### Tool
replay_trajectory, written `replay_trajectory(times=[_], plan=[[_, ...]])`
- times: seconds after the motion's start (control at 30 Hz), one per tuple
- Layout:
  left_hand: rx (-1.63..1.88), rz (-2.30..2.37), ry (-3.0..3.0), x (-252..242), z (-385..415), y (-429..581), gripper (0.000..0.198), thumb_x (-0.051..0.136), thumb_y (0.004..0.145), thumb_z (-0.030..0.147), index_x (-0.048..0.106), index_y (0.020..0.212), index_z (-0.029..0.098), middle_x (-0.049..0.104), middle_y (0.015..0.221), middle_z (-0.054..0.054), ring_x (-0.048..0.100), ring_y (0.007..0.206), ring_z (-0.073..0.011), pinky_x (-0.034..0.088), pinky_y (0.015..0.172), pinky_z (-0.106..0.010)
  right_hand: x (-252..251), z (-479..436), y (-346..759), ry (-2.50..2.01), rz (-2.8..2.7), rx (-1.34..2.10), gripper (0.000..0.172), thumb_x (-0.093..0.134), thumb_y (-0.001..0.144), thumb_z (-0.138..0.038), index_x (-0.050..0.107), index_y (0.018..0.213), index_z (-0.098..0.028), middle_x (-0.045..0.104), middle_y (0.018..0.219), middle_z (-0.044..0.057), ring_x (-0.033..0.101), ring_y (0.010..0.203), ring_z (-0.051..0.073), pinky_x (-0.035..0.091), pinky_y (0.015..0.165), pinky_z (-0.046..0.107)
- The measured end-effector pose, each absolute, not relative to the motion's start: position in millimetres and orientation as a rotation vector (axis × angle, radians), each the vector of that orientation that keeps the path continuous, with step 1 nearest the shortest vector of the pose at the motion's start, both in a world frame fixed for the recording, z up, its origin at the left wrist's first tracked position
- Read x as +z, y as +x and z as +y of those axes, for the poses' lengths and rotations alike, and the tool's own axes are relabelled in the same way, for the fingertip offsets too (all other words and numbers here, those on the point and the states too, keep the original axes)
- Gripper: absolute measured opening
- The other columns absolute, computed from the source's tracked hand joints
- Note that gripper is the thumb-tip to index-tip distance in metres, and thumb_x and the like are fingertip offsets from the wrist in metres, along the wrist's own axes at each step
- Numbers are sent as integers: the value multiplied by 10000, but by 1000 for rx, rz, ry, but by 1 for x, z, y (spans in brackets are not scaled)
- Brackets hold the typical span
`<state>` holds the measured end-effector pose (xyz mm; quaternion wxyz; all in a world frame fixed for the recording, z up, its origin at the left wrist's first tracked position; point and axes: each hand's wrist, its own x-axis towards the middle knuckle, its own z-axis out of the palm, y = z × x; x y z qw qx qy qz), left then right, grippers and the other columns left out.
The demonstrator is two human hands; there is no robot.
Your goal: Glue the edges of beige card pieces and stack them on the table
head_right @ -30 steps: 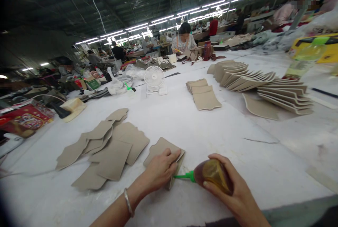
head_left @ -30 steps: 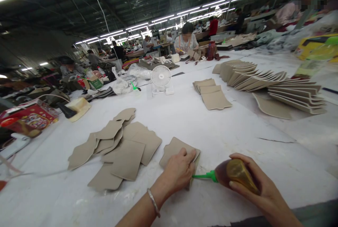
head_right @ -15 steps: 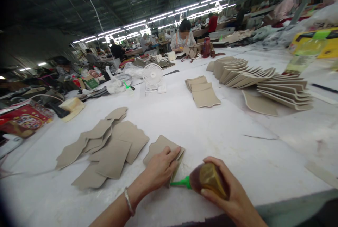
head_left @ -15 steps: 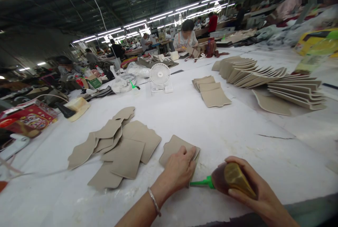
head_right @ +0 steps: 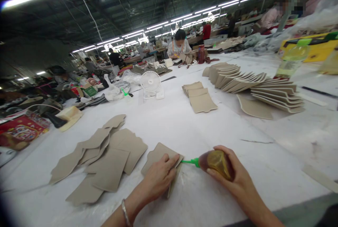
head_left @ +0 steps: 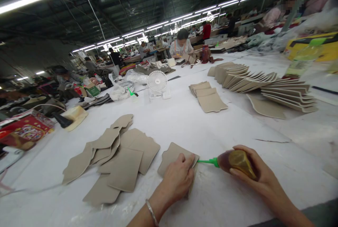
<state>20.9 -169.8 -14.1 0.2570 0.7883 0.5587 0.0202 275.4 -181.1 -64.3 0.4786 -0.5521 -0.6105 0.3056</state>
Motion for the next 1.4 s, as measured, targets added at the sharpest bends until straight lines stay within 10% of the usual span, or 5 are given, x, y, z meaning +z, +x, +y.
replay_trajectory(times=[1.1,1.4], plan=[[94,1510,2090,-13,-168,24,526,325,903,266,402,1423,294,555,1137,-72,617,1013,-238,458,916,-337,-71,-181,285,-1353,-1516,675,508,654,846,-511,439,1244,-279,572,1134,27,596,989,216,497,848,252],[167,1488,2035,-15,-167,21,503,381,894,290,461,1391,280,586,1130,-69,608,1015,-227,451,923,-325,-75,-179,286,-1216,-1274,1093,500,693,793,-503,540,1199,-255,637,1057,57,619,973,297,530,861,381]])
